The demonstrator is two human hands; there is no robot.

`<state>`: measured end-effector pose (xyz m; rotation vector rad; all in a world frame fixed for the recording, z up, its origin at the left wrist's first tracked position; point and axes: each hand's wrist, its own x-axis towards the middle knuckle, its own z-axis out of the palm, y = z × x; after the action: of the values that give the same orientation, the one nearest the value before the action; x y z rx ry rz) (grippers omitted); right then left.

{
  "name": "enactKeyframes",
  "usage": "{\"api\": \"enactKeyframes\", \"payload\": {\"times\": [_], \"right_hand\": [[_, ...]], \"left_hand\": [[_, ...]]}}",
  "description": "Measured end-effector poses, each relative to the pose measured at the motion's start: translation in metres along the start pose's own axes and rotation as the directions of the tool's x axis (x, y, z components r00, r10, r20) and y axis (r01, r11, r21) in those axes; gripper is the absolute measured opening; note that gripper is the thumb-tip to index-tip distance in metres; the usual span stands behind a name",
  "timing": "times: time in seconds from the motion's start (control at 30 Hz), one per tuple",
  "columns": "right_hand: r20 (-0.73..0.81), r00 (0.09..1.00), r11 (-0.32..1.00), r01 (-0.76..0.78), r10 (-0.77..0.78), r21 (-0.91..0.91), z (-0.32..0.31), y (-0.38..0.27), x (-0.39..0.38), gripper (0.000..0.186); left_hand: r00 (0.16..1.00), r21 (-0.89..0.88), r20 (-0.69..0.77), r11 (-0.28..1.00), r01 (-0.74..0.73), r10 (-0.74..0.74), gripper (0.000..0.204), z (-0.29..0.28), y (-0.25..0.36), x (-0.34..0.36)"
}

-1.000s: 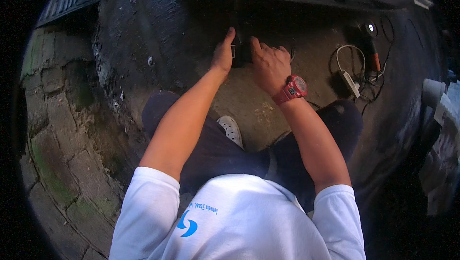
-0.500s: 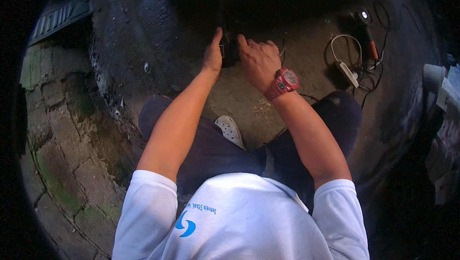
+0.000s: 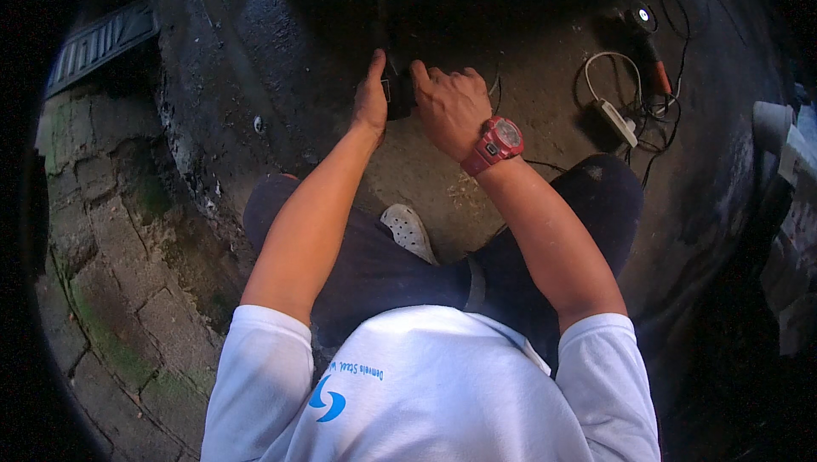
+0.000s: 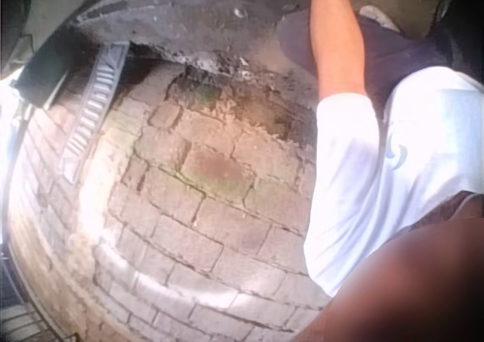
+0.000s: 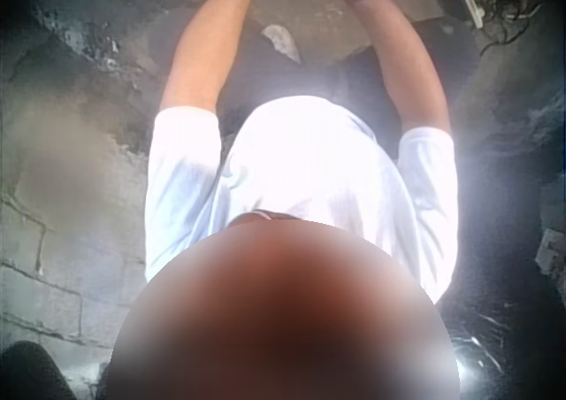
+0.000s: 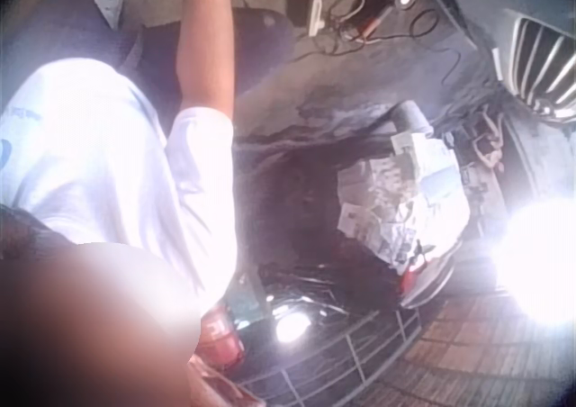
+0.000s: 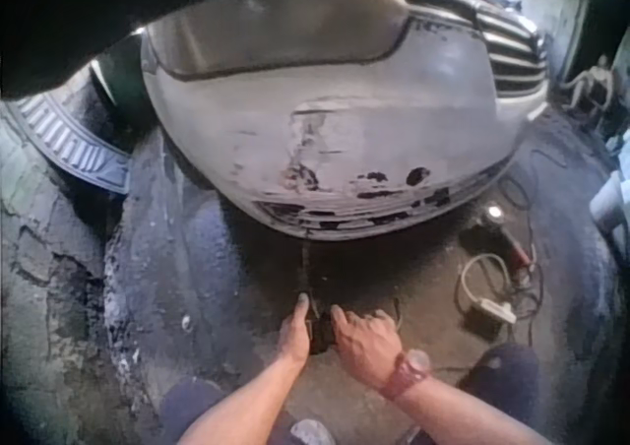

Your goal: The person uses a heat gun to soften and reshape a damaged section of a white car bumper, then switches to an angle grinder to smooth the area. The person repeatedly applies heat and grinds the same region while seated on the floor.

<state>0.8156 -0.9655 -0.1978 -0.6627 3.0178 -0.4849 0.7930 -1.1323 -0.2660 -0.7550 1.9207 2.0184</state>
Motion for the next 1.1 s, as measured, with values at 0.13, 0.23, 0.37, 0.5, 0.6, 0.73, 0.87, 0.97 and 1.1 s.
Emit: {"api": "enactKeyframes", "payload": {"times": [0.13, 0.23, 0.37, 0.5, 0.6, 0.73, 0.87, 0.97, 1.1], "right_hand": [[-0.033, 0.999, 1.0, 0.012, -0.012, -0.012, 0.001, 0.0, 0.0, 0.062], [-0.021, 1.0, 1.0, 0.011, -0.012, -0.01, 0.0, 0.0, 0.0, 0.06], [0.009, 1.0, 0.999, 0.001, -0.001, -0.039, -0.001, -0.001, 0.001, 0.059], [-0.019, 1.0, 1.0, 0.009, -0.009, -0.02, -0.003, -0.002, 0.001, 0.059], [-0.012, 1.0, 1.0, 0.002, -0.002, -0.01, -0.003, -0.002, 0.001, 0.059], [-0.016, 1.0, 1.0, -0.004, 0.004, 0.002, -0.004, -0.002, 0.002, 0.059], [-0.025, 1.0, 1.0, 0.002, -0.002, 0.005, -0.004, -0.002, 0.001, 0.059], [0.004, 1.0, 1.0, -0.012, 0.012, 0.01, -0.003, -0.002, 0.001, 0.06], [-0.021, 1.0, 1.0, 0.001, -0.001, 0.001, -0.002, -0.002, -0.001, 0.058]], "left_hand": [[1.0, -0.005, 0.013, 1.0, 0.025, -0.025, 0.098, 0.0, 0.001, -0.002], [1.0, -0.013, 0.018, 1.0, 0.019, -0.019, 0.1, 0.0, 0.002, -0.004], [1.0, 0.067, -0.028, 0.998, 0.017, -0.015, 0.103, 0.001, 0.003, -0.006], [1.0, 0.058, -0.006, 0.998, 0.023, -0.023, 0.104, 0.001, 0.006, -0.009], [1.0, 0.056, -0.005, 0.998, 0.018, -0.017, 0.105, 0.002, 0.008, -0.011], [1.0, 0.051, -0.008, 0.999, -0.003, 0.004, 0.104, 0.001, 0.007, -0.008], [1.0, 0.045, 0.0, 0.999, 0.002, -0.002, 0.103, 0.001, 0.006, -0.007], [1.0, 0.043, -0.015, 0.999, -0.002, 0.003, 0.102, 0.002, 0.006, -0.008], [1.0, 0.04, 0.003, 0.999, 0.02, -0.02, 0.101, 0.001, 0.005, -0.011]]}}
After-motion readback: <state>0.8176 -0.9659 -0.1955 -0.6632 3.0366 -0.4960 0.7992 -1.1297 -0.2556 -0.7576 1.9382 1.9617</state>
